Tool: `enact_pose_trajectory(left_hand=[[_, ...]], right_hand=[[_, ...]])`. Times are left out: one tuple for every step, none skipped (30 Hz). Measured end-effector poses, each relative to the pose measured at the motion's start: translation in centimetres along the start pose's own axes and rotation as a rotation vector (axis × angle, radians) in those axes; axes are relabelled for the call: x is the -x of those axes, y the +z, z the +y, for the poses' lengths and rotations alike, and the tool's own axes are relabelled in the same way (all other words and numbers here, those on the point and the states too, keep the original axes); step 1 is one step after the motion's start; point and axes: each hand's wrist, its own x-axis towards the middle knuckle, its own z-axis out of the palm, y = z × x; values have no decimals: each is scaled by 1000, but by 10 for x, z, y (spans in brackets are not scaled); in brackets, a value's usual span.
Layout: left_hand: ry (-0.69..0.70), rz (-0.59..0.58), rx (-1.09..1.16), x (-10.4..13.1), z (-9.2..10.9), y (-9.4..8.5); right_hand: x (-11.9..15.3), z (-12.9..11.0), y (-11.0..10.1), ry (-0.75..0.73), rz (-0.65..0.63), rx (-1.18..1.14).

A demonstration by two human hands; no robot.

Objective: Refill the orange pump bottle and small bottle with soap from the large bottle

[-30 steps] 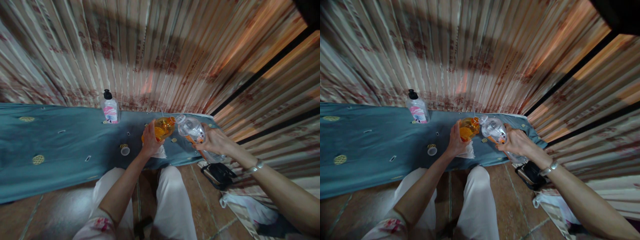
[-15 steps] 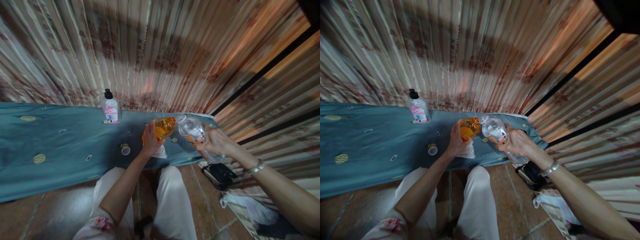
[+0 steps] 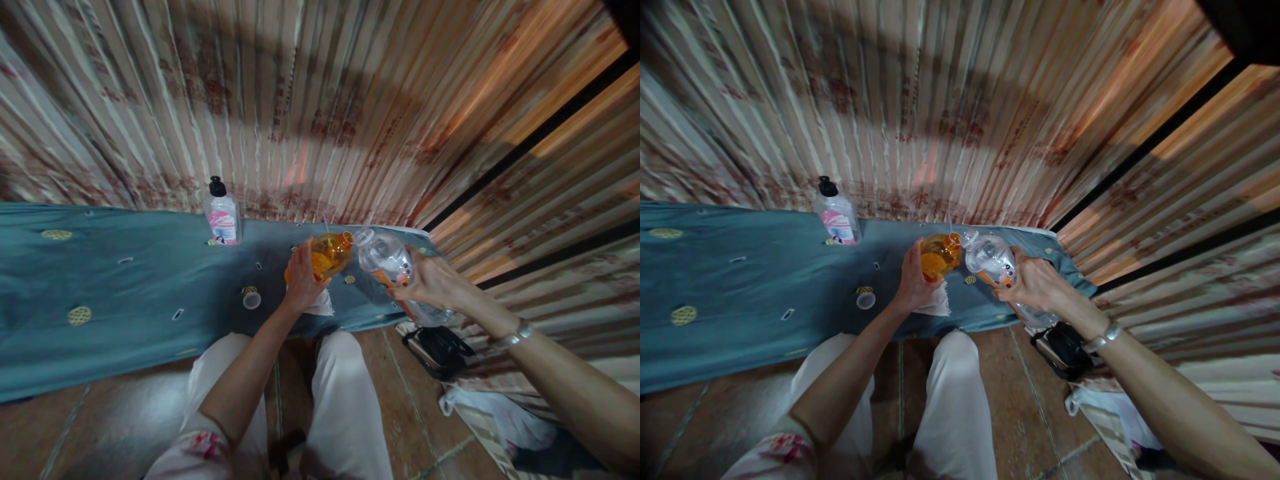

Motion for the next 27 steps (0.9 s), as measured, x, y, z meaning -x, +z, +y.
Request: enact_pose_trajectory(left_hand=[[0, -1, 0, 0, 0, 0], [0, -2, -2, 0, 0, 0], [-3, -4, -3, 0, 0, 0], [-6, -5, -4, 0, 0, 0], [-9, -6, -4, 0, 1, 0], [-12, -7, -4, -1, 1, 0], [-11, -7, -2, -1, 1, 0], [-7, -6, -1, -1, 1, 0], [-3, -4, 0, -1, 1, 0], [-1, 0, 1, -1, 1, 0], [-2, 2, 0, -1, 1, 0], [-5, 3, 0, -1, 1, 0], [-8, -1, -1, -1, 1, -1], [-10, -8, -2, -1, 1, -1], [-11, -15, -2, -1, 1, -1], [-11, -20, -1, -1, 1, -1], [-12, -21, 1, -1, 1, -1], [-14, -19, 3, -1, 2, -1], [-16, -15, 5, -1, 2, -1], [-16, -12, 8, -1, 2, -1], [-14, -11, 9, -1, 2, -1], [-10, -12, 10, -1, 2, -1], [-7, -12, 8, -1, 2, -1], [-3, -12, 6, -1, 2, -2], [0, -11, 3, -1, 2, -1], [1, -10, -1, -1, 2, -1], [1, -11, -3, 0, 2, -1]], right_hand=[[0, 0, 0, -2, 1, -2], [0, 1, 0, -7, 4, -3], [0, 2, 1, -15, 6, -3], [-1, 2, 1, -24, 6, -3], [-1, 3, 2, -31, 6, -1], [-1, 4, 2, -35, 6, 2], [-1, 5, 2, -38, 5, 2], [-2, 5, 2, -40, 3, 2], [-2, 5, 2, -41, 0, 1], [-2, 5, 2, -39, 0, 2], [-2, 5, 2, -36, 4, 6], [-1, 5, 2, -33, 9, 12], [-1, 4, 1, -29, 13, 18], [-1, 4, 1, -23, 15, 24], [0, 3, 1, -17, 14, 28], [0, 3, 0, -11, 10, 30], [0, 2, -1, -7, 2, 29], [1, 1, -2, -5, -6, 27], [1, 0, -3, -1, -12, 26], [2, -1, -4, 1, -18, 26], [2, -2, -5, 2, -22, 24], [2, -3, -5, 4, -22, 22], [2, -4, -6, 8, -19, 23], [3, -4, -6, 14, -13, 25], [3, -4, -5, 17, -10, 27], [3, -4, -5, 17, -7, 27], [2, -3, -4, 17, -5, 27]])
